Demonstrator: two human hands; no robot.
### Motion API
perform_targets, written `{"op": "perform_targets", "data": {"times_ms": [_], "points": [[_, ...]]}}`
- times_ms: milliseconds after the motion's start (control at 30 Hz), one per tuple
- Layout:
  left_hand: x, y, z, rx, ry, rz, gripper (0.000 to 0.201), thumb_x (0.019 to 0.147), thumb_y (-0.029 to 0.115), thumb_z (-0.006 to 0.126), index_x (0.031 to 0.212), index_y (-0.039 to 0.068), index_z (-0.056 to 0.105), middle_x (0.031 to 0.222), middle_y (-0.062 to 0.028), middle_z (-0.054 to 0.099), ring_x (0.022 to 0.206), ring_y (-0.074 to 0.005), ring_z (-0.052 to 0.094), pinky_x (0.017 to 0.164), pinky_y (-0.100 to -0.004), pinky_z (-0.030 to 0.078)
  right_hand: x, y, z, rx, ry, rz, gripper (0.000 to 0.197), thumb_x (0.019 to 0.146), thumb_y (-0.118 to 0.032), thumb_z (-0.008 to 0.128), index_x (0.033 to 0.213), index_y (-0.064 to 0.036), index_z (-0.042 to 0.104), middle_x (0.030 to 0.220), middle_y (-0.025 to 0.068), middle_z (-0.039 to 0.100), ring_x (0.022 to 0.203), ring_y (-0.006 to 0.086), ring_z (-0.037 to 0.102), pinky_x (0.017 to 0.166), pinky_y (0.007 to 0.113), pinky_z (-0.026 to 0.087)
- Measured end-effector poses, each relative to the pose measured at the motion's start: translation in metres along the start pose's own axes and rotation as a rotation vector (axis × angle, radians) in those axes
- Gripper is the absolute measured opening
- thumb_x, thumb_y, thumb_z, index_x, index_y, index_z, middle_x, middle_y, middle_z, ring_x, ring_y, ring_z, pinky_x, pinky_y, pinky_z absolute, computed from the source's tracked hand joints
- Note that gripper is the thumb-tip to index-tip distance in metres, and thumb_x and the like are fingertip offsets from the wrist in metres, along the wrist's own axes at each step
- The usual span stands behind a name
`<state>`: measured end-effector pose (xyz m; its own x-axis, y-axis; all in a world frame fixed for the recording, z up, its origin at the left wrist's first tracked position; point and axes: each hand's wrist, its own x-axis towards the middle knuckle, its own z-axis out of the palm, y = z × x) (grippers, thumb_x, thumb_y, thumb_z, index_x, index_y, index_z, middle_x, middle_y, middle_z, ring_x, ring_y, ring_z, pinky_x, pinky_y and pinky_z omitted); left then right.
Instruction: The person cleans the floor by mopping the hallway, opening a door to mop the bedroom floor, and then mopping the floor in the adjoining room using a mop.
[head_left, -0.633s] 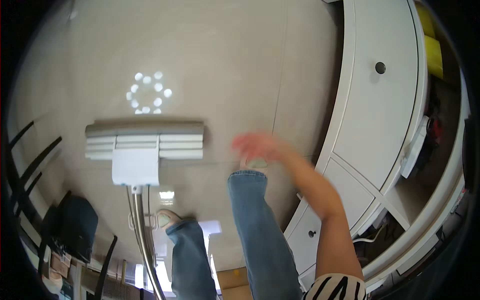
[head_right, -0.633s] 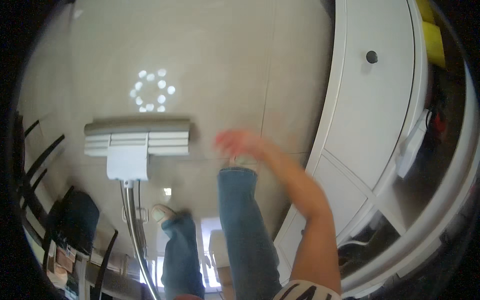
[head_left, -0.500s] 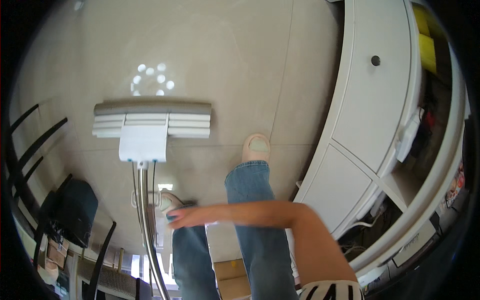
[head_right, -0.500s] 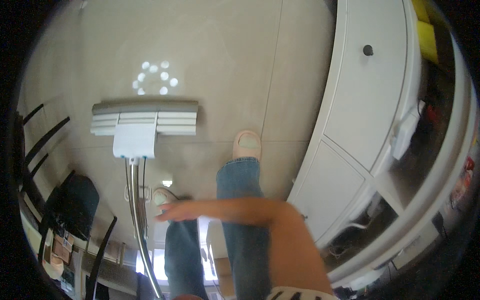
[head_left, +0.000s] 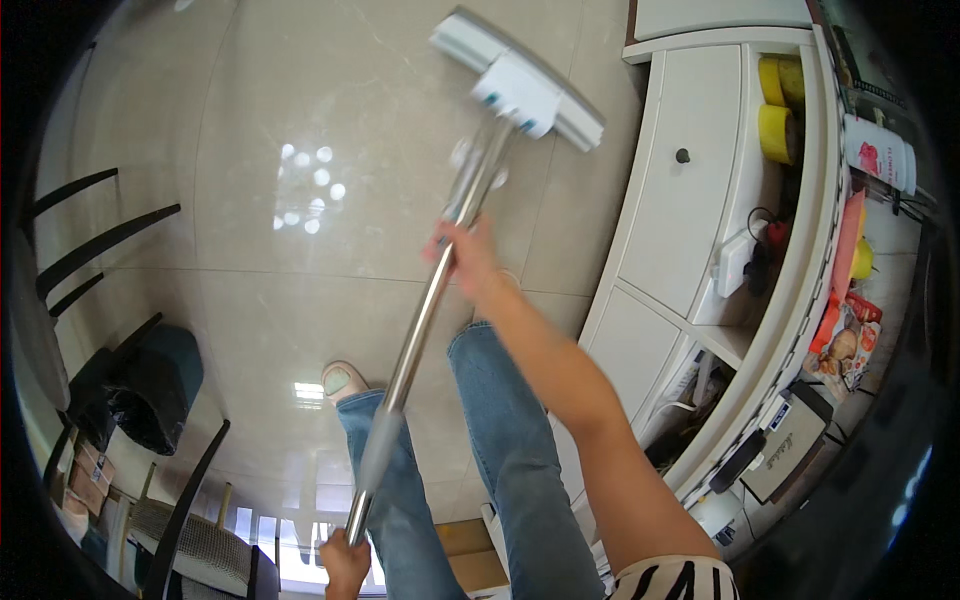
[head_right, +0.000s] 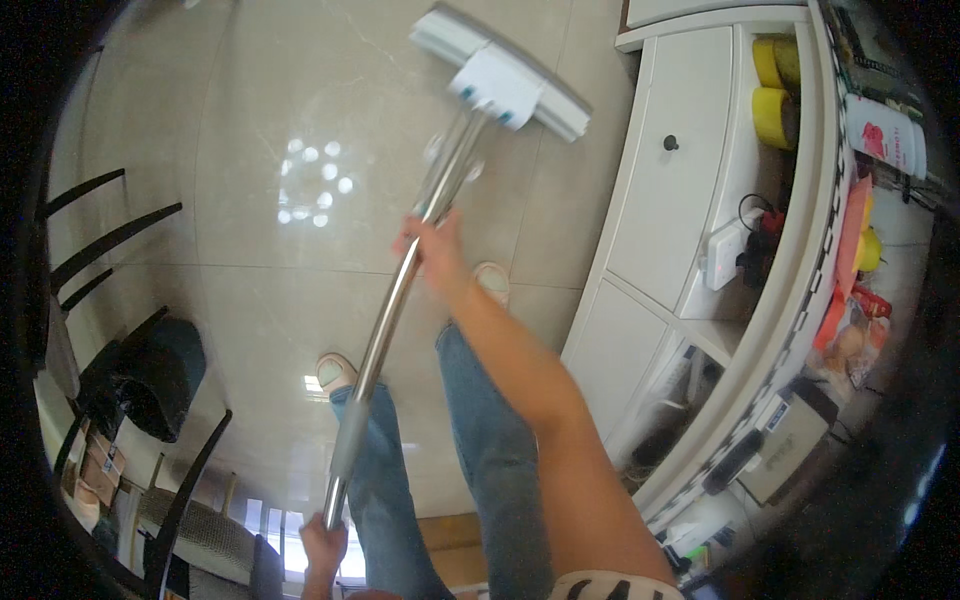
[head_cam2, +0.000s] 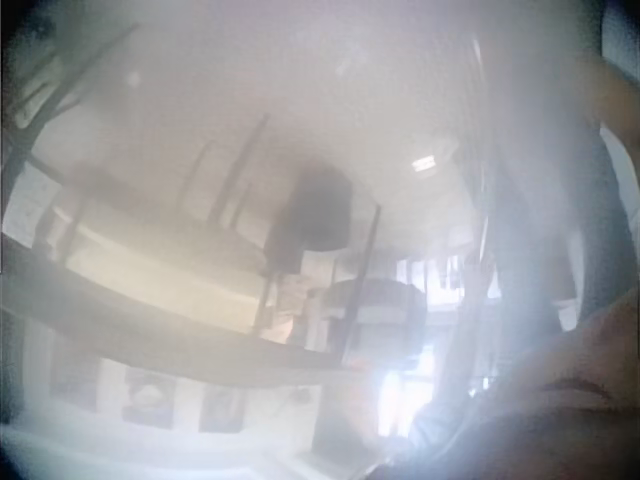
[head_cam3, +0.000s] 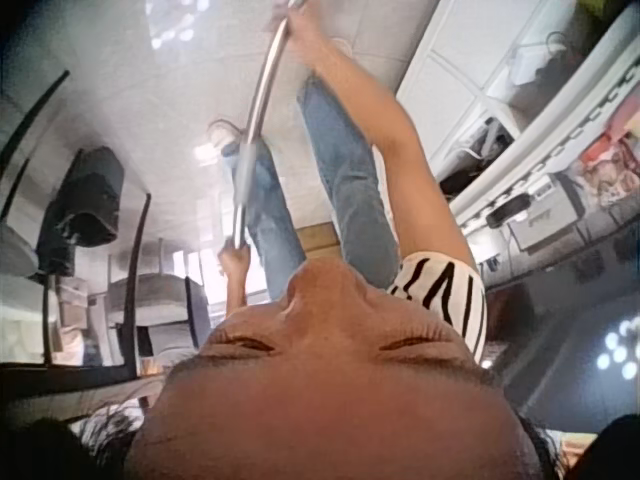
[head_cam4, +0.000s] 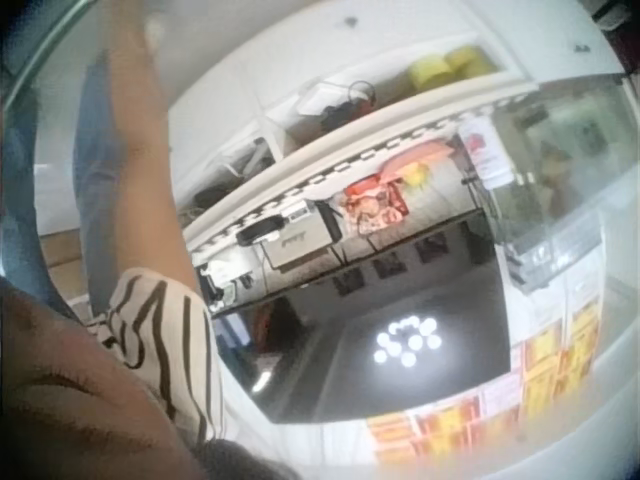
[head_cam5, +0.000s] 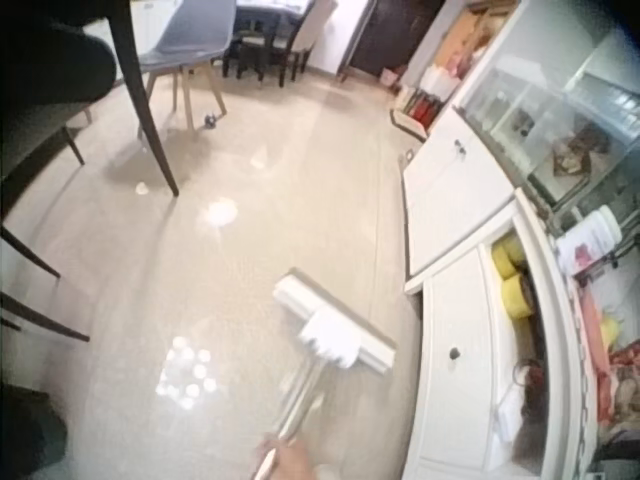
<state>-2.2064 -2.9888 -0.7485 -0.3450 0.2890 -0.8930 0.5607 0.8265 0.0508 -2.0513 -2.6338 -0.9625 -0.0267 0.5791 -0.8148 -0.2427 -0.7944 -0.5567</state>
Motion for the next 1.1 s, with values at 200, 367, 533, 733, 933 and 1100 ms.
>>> {"op": "perform_targets", "data": {"times_ms": [200,367,533,733,933,1100], "points": [[0.036,0.109,-0.012,-0.004,0.03,0.158,0.017,0.058,0.013,0.059,0.065,0.001,0.05,0.061,-0.0193,0.054,0.057,-0.0345,0.054,0.055,-0.0416,0.043,0.055,-0.061,-0.06,-0.207,0.173,-0.264,0.023,0.073,-0.004,0.051,0.091,-0.0052,0.037,0.067,0.0065,0.044,0.052,0.0141,0.047,0.042,0.027,0.046],[0.014,0.098,-0.039,0.151,-0.133,0.178,0.024,0.061,0.023,0.061,0.071,0.003,0.05,0.062,-0.0177,0.054,0.058,-0.0332,0.054,0.055,-0.0412,0.043,0.019,-0.032,-0.108,-0.15,0.274,-0.191,0.02,0.075,-0.008,0.048,0.092,-0.0067,0.037,0.067,0.0063,0.044,0.05,0.0142,0.046,0.038,0.027,0.042],[-0.024,0.029,-0.076,0.276,-0.207,0.224,0.028,0.062,0.023,0.061,0.072,-0.001,0.051,0.066,-0.0188,0.054,0.062,-0.0331,0.054,0.058,-0.0405,0.042,-0.069,0.06,-0.121,-0.045,0.434,-0.099,0.024,0.074,-0.004,0.043,0.094,-0.01,0.033,0.065,0.0043,0.04,0.041,0.0147,0.042,0.033,0.028,0.038],[-0.152,-0.274,-0.123,-0.104,-0.594,-0.711,0.036,0.068,0.031,0.057,0.089,0.002,0.053,0.07,-0.0188,0.055,0.065,-0.0253,0.056,0.058,-0.0409,0.042,-0.234,0.204,0.021,-0.116,0.229,0.314,0.035,0.077,-0.004,0.04,0.103,-0.0149,0.02,0.07,0.0091,0.039,0.042,0.0181,0.045,0.031,0.032,0.041],[-0.24,-0.293,-0.149,0.074,-0.285,-0.414,0.039,0.069,0.034,0.056,0.093,0.003,0.053,0.075,-0.0165,0.057,0.071,-0.0259,0.056,0.065,-0.039,0.041,-0.305,0.255,0.095,-0.12,0.118,0.417,0.041,0.077,-0.003,0.041,0.107,-0.0155,0.017,0.072,0.0092,0.04,0.045,0.0182,0.048,0.035,0.032,0.043],[-0.202,-0.202,-0.163,0.077,-0.157,-0.1,0.041,0.071,0.037,0.055,0.097,0.005,0.053,0.079,-0.0146,0.059,0.076,-0.0264,0.055,0.07,-0.0375,0.04,-0.214,0.189,0.116,-0.33,-0.268,-0.064,0.057,0.079,-0.013,0.047,0.122,-0.0067,0.012,0.088,0.0102,0.048,0.073,0.0182,0.052,0.065,0.03,0.044]]}}
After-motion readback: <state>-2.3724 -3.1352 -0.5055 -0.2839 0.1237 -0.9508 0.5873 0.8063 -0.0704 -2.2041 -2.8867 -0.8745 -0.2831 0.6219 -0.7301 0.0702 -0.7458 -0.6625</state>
